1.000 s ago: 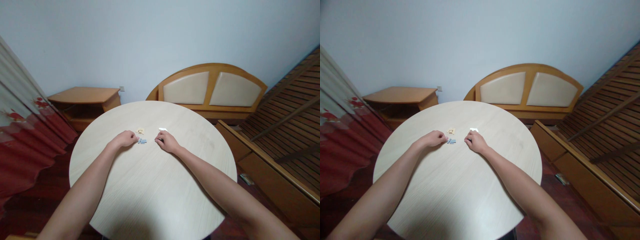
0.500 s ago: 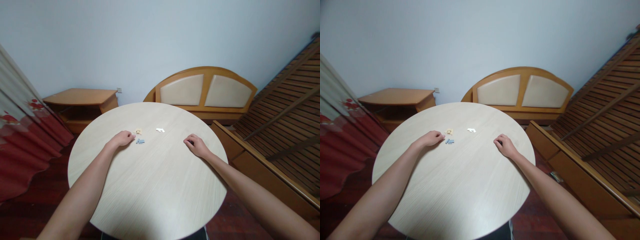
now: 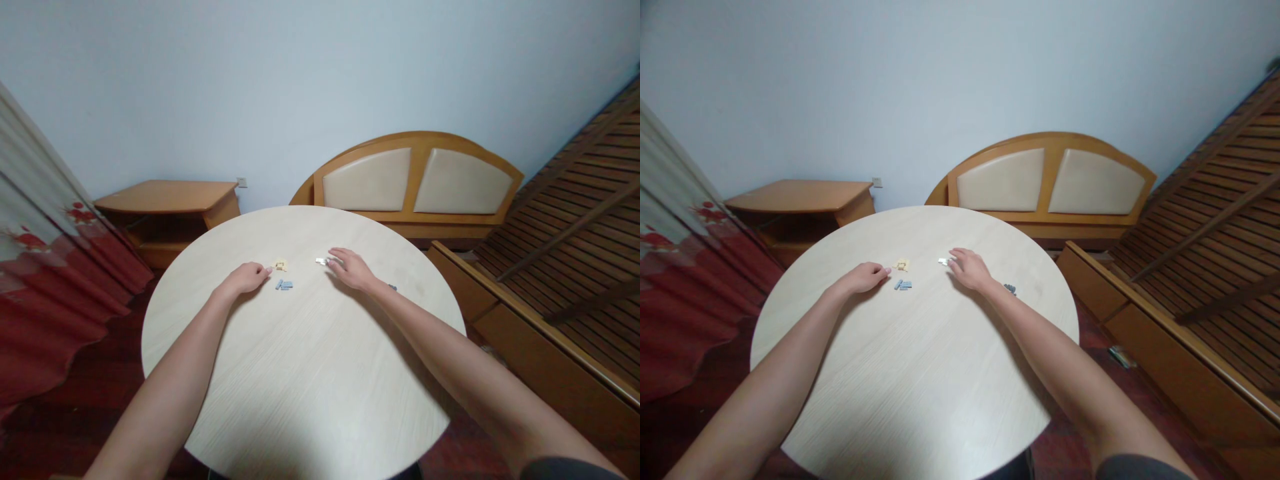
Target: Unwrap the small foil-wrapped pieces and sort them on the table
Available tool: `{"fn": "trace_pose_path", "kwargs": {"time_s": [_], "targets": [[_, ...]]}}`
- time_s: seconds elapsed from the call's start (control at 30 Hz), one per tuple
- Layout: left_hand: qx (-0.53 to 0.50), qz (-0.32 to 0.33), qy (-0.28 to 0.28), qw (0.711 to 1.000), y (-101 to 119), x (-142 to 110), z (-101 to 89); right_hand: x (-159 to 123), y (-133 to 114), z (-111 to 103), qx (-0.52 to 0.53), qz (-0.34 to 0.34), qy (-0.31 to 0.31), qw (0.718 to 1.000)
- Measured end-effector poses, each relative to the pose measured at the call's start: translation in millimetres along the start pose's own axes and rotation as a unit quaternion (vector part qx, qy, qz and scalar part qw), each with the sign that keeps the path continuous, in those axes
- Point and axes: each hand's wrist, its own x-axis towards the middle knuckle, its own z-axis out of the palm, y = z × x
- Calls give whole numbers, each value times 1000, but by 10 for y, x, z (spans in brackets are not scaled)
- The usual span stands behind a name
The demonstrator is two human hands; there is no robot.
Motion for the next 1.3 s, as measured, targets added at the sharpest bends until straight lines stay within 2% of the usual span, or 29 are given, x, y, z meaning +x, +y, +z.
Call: {"fn": "trace_pose_path", "kwargs": {"time_s": [0.13,0.2,0.27,0.43,0.63,0.73,0.8,0.87,0.93,1.0,1.1,1.17,1.23,1.3], "targets": [[6,-4,-3,1000,-9,19,3,365,-98,458,-5,-34,-74,997],[9,-7,-10,1000,-3,15,-6,406,-37,564,-3,-35,-89,995],[10,-7,-8,1000,6,5,-15,386,83,578,15,-32,-87,996],[5,-9,-5,1000,29,-23,-39,245,537,373,45,-13,-65,997],[0,-9,-5,1000,34,-41,-53,-61,1134,-96,26,76,-26,996],[3,-10,-5,1000,35,-41,-56,-200,1295,-328,15,103,-2,995],[-2,-13,-6,1000,30,-38,-61,-227,1300,-411,10,112,8,994],[-10,-13,-7,1000,16,-30,-68,-198,1170,-400,7,112,12,994],[-20,-10,-2,1000,-11,-17,-74,-131,862,-282,7,101,19,995],[-29,-12,9,999,-42,-1,-76,-47,375,-73,24,60,24,998],[-35,-16,25,999,-80,19,-68,89,-499,319,73,-71,-29,994],[-32,-14,32,999,-94,27,-58,171,-979,554,88,-143,-61,984],[-29,-10,35,999,-106,35,-47,218,-1257,720,84,-178,-87,976],[-31,-6,37,999,-119,44,-37,204,-1317,793,82,-183,-116,973]]}}
